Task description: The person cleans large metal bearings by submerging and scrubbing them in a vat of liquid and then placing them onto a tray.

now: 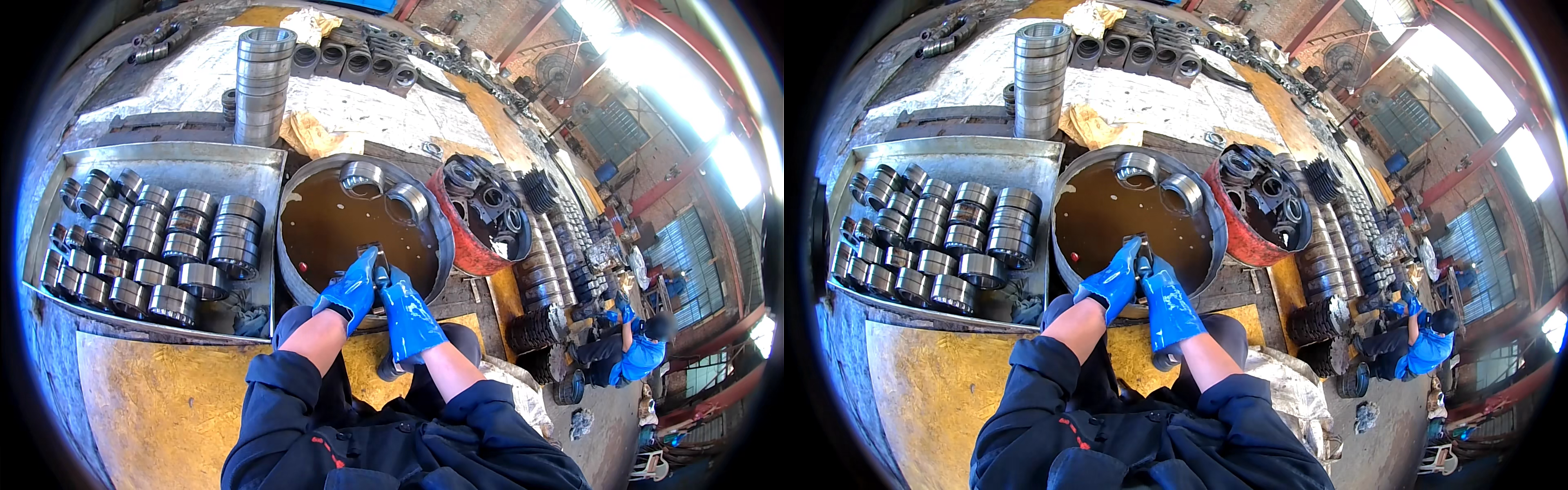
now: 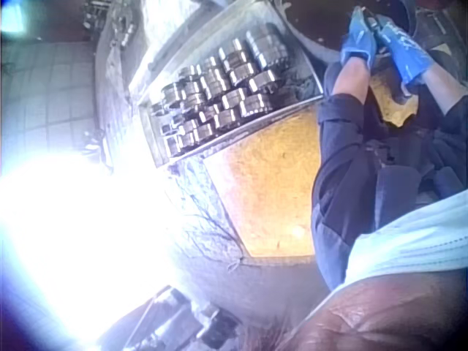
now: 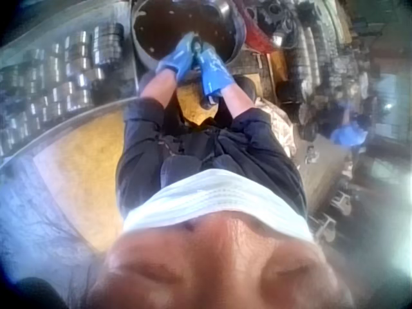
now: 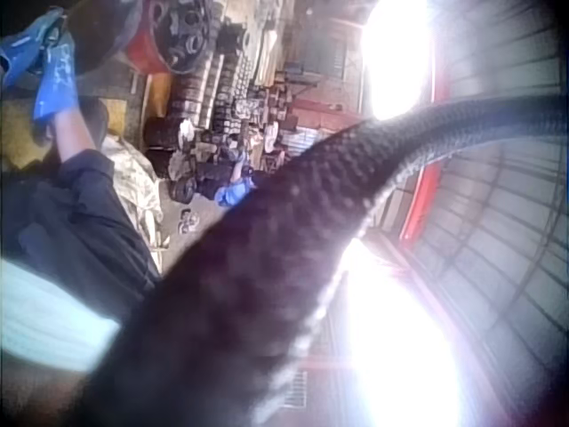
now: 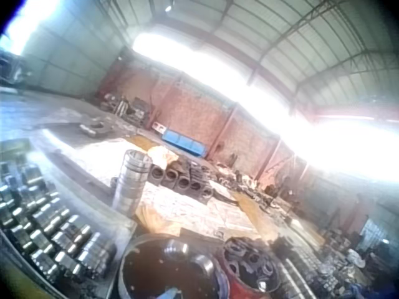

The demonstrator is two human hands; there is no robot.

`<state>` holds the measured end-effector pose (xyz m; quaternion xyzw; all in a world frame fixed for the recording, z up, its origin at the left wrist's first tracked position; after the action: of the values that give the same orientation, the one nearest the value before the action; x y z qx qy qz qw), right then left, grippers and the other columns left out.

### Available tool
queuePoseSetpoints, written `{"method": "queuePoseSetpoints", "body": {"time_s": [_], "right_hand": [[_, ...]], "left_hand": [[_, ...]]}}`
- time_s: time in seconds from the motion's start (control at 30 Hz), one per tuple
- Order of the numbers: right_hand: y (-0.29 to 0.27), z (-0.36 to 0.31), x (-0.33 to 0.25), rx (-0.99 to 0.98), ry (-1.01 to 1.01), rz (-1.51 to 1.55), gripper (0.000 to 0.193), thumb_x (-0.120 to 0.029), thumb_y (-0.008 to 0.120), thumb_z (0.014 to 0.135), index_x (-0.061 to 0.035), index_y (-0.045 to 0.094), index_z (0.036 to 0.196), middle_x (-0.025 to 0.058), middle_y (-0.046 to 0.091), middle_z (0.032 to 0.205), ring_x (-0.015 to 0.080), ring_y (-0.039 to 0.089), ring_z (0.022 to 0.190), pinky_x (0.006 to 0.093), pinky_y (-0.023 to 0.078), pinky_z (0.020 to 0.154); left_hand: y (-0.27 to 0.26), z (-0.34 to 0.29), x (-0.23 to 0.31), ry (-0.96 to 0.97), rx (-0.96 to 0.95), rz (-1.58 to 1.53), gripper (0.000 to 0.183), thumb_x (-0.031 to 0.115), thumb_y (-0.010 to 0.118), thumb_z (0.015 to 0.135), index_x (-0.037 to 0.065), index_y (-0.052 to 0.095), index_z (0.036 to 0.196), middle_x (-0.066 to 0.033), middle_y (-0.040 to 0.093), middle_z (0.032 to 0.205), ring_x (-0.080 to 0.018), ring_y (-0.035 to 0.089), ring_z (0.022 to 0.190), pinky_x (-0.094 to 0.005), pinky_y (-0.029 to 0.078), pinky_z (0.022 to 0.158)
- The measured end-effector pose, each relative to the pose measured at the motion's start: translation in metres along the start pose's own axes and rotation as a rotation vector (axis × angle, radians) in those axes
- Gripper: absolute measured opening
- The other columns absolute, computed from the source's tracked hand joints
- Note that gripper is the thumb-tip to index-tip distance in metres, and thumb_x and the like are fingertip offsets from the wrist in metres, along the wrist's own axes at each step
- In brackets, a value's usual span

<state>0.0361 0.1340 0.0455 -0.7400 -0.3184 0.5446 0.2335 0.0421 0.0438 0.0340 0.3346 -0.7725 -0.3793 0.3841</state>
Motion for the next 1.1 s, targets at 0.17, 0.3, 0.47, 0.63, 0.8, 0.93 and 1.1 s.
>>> {"method": "queuePoseSetpoints", "body": {"time_s": [0.17,0.3,0.47,0.63,0.8,0.93,1.1], "right_hand": [[-0.001,0.017,0.014,-0.012,0.016,-0.032,0.055,-0.048,0.051,0.098,-0.0085,0.061,0.134,0.022,0.069,0.124,0.0379,0.067,0.115,0.0419,0.053,0.096],[0.007,-0.013,-0.027,-0.019,0.015,-0.027,0.054,-0.048,0.051,0.098,-0.0077,0.062,0.133,0.0213,0.069,0.123,0.0369,0.067,0.113,0.0417,0.053,0.095],[-0.012,-0.009,-0.009,0.047,0.017,-0.014,0.054,-0.049,0.05,0.098,-0.0075,0.064,0.13,0.0219,0.07,0.121,0.0372,0.067,0.113,0.0425,0.053,0.094],[-0.009,-0.013,-0.014,0.037,0.041,-0.004,0.053,-0.049,0.049,0.098,-0.0078,0.065,0.129,0.0225,0.07,0.119,0.0379,0.067,0.112,0.0434,0.053,0.094],[-0.011,-0.022,-0.023,0.033,0.036,0.017,0.055,-0.05,0.048,0.099,-0.0083,0.064,0.131,0.0216,0.07,0.122,0.038,0.067,0.114,0.0433,0.053,0.095],[-0.017,-0.023,-0.024,0.045,0.017,0.003,0.056,-0.05,0.049,0.099,-0.0085,0.062,0.133,0.0215,0.069,0.123,0.0375,0.067,0.114,0.0427,0.053,0.095],[-0.014,-0.028,-0.034,0.013,0.057,0.024,0.054,-0.048,0.048,0.1,-0.0084,0.061,0.134,0.0219,0.069,0.124,0.0384,0.066,0.114,0.043,0.053,0.095]], "left_hand": [[0.002,0.018,-0.009,-0.016,-0.068,0.004,0.034,0.042,0.053,0.104,0.013,0.065,0.091,-0.0086,0.066,0.077,-0.0249,0.063,0.064,-0.0419,0.056,0.06],[-0.034,0.022,0.004,0.03,0.024,0.072,0.034,0.043,0.053,0.104,0.013,0.065,0.092,-0.0088,0.066,0.078,-0.0254,0.063,0.065,-0.0426,0.055,0.06],[-0.007,0.018,-0.005,0.042,0.004,0.055,0.033,0.043,0.054,0.104,0.013,0.065,0.095,-0.0085,0.066,0.08,-0.0248,0.063,0.067,-0.0421,0.055,0.061],[-0.006,0.007,0.001,0.024,-0.03,0.069,0.033,0.043,0.054,0.104,0.014,0.066,0.096,-0.0086,0.067,0.081,-0.0248,0.063,0.067,-0.0422,0.055,0.062],[-0.002,0.002,0.002,0.028,0.031,0.054,0.032,0.042,0.054,0.104,0.014,0.066,0.095,-0.0075,0.065,0.08,-0.0227,0.062,0.066,-0.0393,0.054,0.061],[0.005,-0.004,0.004,-0.009,0.006,0.101,0.033,0.036,0.049,0.107,0.008,0.064,0.114,-0.01,0.07,0.096,-0.0215,0.067,0.085,-0.0358,0.057,0.079],[-0.003,0.001,0.003,0.027,-0.021,0.095,0.031,0.039,0.052,0.105,0.011,0.065,0.105,-0.008,0.067,0.088,-0.0213,0.064,0.076,-0.0367,0.056,0.07]]}}
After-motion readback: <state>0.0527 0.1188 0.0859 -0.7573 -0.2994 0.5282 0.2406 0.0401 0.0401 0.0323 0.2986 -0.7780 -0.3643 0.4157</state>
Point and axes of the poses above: each hand's wrist, its own z-axis towards the middle knuckle, its own y-axis out of the palm, x = y × z, the point moved 7 cm from there along z, towards the middle knuckle
